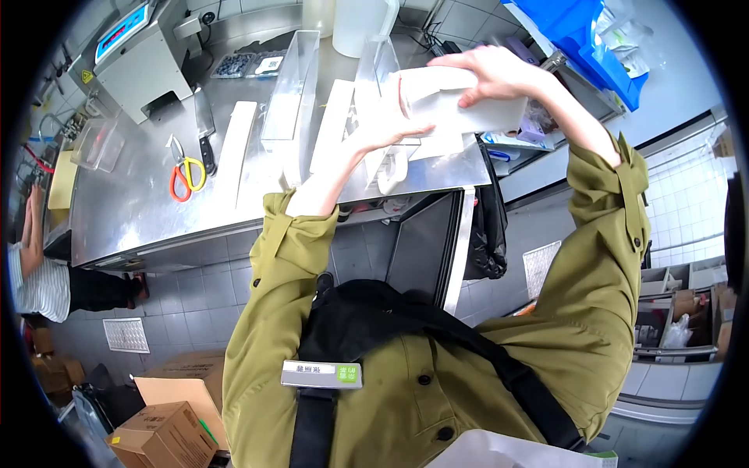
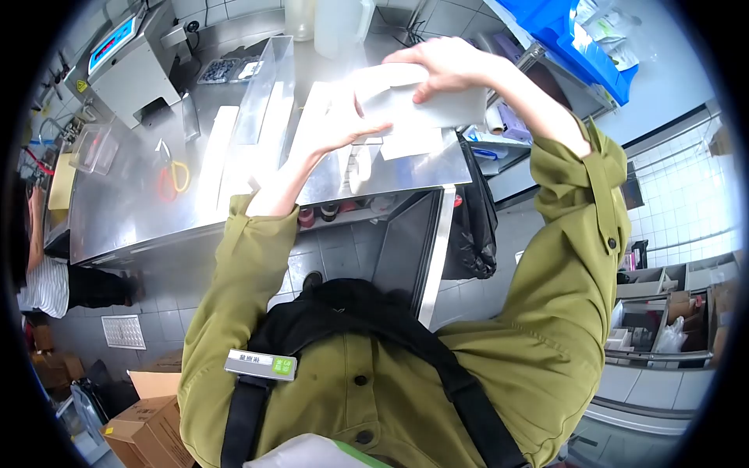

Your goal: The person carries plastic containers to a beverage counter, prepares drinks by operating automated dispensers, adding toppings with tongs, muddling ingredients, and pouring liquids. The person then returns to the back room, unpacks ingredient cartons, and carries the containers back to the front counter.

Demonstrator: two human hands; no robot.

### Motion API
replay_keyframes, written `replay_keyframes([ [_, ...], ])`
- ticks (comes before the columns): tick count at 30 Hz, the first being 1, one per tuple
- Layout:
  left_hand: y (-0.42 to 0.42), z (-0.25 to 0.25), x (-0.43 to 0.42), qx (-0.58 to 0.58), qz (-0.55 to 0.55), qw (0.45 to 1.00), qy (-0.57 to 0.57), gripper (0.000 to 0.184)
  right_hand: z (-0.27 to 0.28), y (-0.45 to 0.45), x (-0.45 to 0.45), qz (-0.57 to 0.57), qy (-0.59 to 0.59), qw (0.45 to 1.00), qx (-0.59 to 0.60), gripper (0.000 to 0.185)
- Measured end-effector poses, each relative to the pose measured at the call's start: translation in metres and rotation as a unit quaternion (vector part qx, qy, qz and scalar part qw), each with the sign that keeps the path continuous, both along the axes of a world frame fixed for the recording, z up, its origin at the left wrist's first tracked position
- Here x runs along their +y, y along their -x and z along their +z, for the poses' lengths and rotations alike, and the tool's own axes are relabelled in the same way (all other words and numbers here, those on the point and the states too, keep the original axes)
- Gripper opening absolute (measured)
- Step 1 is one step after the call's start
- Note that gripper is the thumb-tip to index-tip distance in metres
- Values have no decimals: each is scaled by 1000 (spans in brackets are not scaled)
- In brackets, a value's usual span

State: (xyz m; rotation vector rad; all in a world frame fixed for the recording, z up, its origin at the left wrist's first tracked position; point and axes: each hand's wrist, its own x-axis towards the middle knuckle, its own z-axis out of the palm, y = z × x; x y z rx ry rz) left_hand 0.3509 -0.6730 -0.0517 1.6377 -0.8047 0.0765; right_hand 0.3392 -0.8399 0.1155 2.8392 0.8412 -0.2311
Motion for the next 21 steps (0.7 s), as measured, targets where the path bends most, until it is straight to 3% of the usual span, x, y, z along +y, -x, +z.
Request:
replay_keyframes([
  [2, 17, 25, 8, 19, 35, 999, -7, 72, 7, -3, 12, 21, 25, 999, -13, 70],
  [6, 22, 23, 5, -49, 106, 993, 30, 58, 9, -19, 30, 46, 81, 996, -6, 67],
  [8, 20, 7, -4, -22, 121, 989, 76, 57, 8, -26, 39, 48, 118, 992, -8, 66],
  [11, 14, -5, -7, 90, 53, 986, 132, 73, 6, -29, 51, 45, 147, 988, -13, 61],
  [14, 7, -17, -11, 124, 10, 973, 196, 70, 7, -31, 57, 38, 167, 985, -5, 63],
  [17, 3, -18, -7, 71, 31, 984, 163, 63, 11, -11, 54, 6, 164, 985, -48, 77],
  [18, 28, 20, 1, 99, 38, 982, 155, 57, 13, -4, 40, 71, 103, 986, -114, 91],
  [20, 31, 20, 5, 101, 37, 986, 125, 57, 16, 10, -4, 68, -184, 971, -136, 108],
  [21, 29, 21, 6, 100, 37, 988, 113, 58, 7, 12, -29, 61, -332, 930, -146, 112],
])
